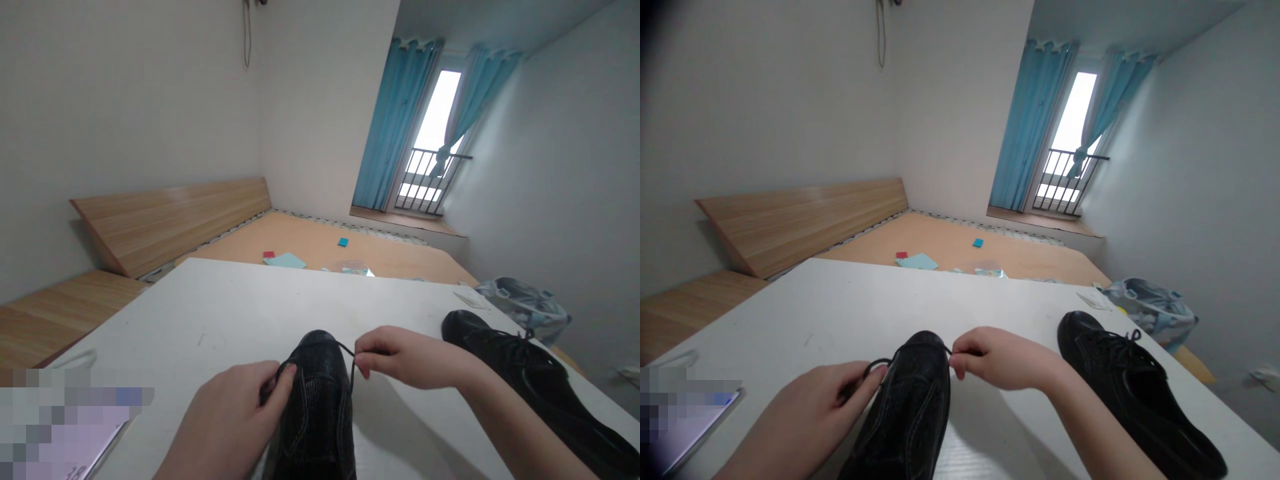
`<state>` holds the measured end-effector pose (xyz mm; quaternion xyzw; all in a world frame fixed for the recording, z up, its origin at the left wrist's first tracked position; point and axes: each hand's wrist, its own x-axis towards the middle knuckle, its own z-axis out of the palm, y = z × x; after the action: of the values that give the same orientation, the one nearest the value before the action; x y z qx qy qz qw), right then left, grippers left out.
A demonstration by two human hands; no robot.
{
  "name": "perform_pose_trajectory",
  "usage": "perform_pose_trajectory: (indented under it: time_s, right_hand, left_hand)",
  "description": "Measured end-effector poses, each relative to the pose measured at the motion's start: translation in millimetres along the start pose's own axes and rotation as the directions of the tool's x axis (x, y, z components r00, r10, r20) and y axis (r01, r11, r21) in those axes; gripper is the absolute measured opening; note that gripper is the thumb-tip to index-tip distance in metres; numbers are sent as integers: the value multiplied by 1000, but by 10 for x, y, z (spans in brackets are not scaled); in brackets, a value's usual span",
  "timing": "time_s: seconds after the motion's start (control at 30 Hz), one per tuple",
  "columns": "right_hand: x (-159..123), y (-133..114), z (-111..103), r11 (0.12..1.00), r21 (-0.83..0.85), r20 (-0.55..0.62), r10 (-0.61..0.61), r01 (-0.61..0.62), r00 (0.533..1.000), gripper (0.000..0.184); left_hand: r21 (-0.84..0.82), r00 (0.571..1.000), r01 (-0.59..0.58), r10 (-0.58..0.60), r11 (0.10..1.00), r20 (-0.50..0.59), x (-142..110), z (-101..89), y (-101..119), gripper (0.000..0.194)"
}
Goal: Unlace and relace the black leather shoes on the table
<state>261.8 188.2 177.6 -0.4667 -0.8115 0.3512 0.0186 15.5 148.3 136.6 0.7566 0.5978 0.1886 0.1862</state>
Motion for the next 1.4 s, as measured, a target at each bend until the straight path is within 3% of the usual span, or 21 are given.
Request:
perform_pose_trajectory:
  time_s: [0.23, 0.37, 0.43, 0.5, 0.67, 0.8, 0.87, 0.93, 1.03, 1.17, 1.2, 1.3, 1.4]
  right_hand:
    - [19, -93, 40, 998, -41, -226, 41, -51, 973, 27]
    - [15, -312, 155, 964, -227, -531, -3, -138, 848, 19]
    - [17, -394, 199, 944, -283, -599, -34, -172, 800, 19]
    - [27, -402, 222, 932, -282, -608, 11, -229, 794, 21]
    - [104, -106, 204, 862, -317, -437, 237, -395, 868, 20]
    - [167, 19, 146, 850, -315, -474, 244, -422, 846, 19]
    - [159, -69, 125, 913, -245, -488, 174, -326, 855, 27]
    - [114, -225, 145, 992, -56, -499, 70, -113, 864, 34]
    - [9, -472, 274, 948, 242, -511, -56, 206, 858, 26]
    - [-76, -676, 501, 853, 421, -369, -149, 308, 917, 65]
    - [-80, -702, 536, 828, 441, -363, -190, 348, 912, 63]
    - [-77, -723, 542, 787, 416, -426, -274, 456, 862, 34]
    - [-75, -651, 417, 817, 388, -442, -241, 426, 864, 23]
  left_hand:
    - [-219, 964, -43, -17, 975, -264, 35, -44, -116, 34]
    - [-361, 971, -70, -19, 930, -237, 57, -33, -144, 35]
    - [-419, 977, -63, -30, 906, -212, 60, -33, -128, 35]
    - [-460, 981, -54, -38, 886, -188, 55, -32, -109, 36]
    - [-468, 992, -46, -14, 882, -123, 36, -1, -103, 36]
    - [-439, 993, -28, -25, 898, -114, 38, 2, -88, 38]
    - [-444, 993, -7, -46, 896, -109, 42, -16, -70, 37]
    - [-463, 995, 2, -46, 886, -84, 41, -37, -50, 34]
    - [-527, 998, -48, 23, 848, -54, 16, -45, -30, 28]
    - [-532, 956, -290, 219, 795, -193, -68, 19, -56, 18]
    - [-501, 934, -354, 268, 790, -238, -94, 39, -68, 18]
    - [-400, 871, -482, 379, 780, -312, -162, 64, -75, 26]
    - [-336, 823, -563, 473, 755, -315, -189, 37, -20, 42]
